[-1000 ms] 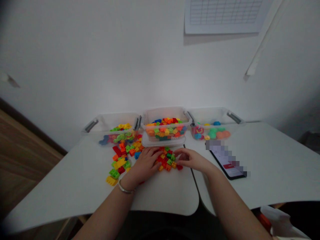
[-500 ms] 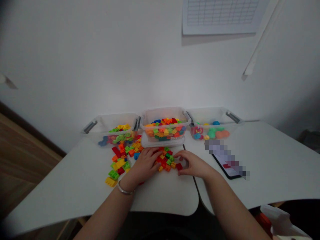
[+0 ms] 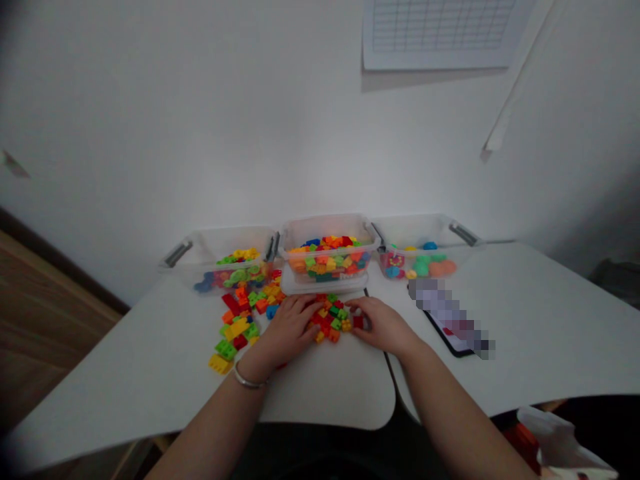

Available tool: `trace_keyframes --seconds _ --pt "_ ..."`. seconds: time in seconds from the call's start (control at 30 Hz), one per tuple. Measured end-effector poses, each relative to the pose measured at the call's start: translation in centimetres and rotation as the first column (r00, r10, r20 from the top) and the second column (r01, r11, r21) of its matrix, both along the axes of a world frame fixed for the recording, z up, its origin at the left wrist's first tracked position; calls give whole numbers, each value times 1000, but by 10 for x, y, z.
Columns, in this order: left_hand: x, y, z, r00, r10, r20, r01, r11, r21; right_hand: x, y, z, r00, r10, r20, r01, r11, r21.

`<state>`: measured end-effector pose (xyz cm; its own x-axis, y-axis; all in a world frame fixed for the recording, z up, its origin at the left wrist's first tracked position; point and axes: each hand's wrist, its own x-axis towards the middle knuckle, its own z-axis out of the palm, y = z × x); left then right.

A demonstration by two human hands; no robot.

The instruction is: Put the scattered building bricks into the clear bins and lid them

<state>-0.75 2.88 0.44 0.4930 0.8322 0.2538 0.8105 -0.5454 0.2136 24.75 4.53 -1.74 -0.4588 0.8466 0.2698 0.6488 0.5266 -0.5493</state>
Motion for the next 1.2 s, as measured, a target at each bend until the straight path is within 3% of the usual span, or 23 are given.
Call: trace_keyframes --seconds 0.2,0.43,0.6,0.77,0.93,1.03,1.2 --pt "-1 1 -2 1000 -8 9 8 1000 9 8 3 -1 996 -94 4 94 995 -31" --pt "-2 1 -3 1000 -11 18 11 1000 18 1 3 2 998 -22 -53 21 1000 -20" --pt "-1 0 -1 1000 -7 19 6 1000 10 -16 6 4 931 -186 -313 207 978 35" --pt "-2 1 -2 1000 -18 17 18 1000 17 -33 18 34 832 -215 -512 368 904 219" --pt "-1 1 -2 1000 -4 3 4 1000 2 -48 40 79 888 -219 -406 402 798 448" --pt "-1 1 -2 1000 -5 9 5 1000 5 -55 60 94 869 -298 -396 465 764 446" --pt "-1 2 -2 1000 -17 19 17 1000 10 -64 87 97 828 -415 -377 538 775 330"
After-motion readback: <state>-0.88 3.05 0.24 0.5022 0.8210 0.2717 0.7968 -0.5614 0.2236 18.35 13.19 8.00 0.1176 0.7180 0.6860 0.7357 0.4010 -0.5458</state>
